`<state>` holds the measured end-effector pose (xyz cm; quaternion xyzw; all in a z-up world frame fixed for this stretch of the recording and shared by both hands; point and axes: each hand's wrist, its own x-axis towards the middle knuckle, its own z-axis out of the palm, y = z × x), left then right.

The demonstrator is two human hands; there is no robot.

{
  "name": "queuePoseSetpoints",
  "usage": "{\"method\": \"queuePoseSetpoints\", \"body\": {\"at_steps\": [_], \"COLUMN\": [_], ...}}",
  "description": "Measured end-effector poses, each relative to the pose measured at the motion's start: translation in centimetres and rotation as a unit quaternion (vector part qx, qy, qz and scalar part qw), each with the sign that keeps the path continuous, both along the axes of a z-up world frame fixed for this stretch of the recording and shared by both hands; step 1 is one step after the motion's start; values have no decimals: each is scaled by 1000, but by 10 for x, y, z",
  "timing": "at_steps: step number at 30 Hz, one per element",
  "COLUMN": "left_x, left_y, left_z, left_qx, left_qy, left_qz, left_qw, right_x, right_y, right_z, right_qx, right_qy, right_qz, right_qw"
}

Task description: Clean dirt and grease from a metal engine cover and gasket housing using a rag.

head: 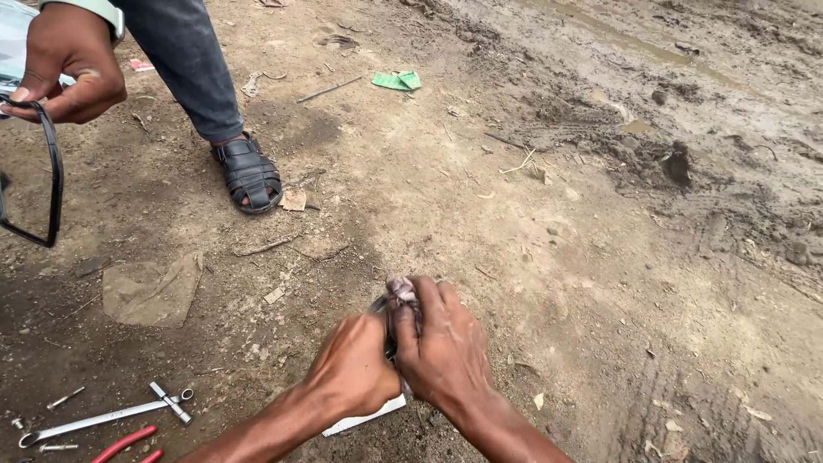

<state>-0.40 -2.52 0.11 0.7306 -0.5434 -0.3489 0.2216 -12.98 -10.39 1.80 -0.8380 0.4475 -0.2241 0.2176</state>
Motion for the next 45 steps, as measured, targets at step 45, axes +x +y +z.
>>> {"method": "queuePoseSetpoints", "body": {"at_steps": [45], "left_x": [8], "left_y": [26], "left_z": [9], "left_qx": [-42], "left_qy": [66], "left_qz": [-14], "left_qw": [997], "right_x": [18], "right_y": [22], "right_z": [28], "right_qx": [191], "right_qy": [41], "right_qz": [-55], "right_qw": [979]}}
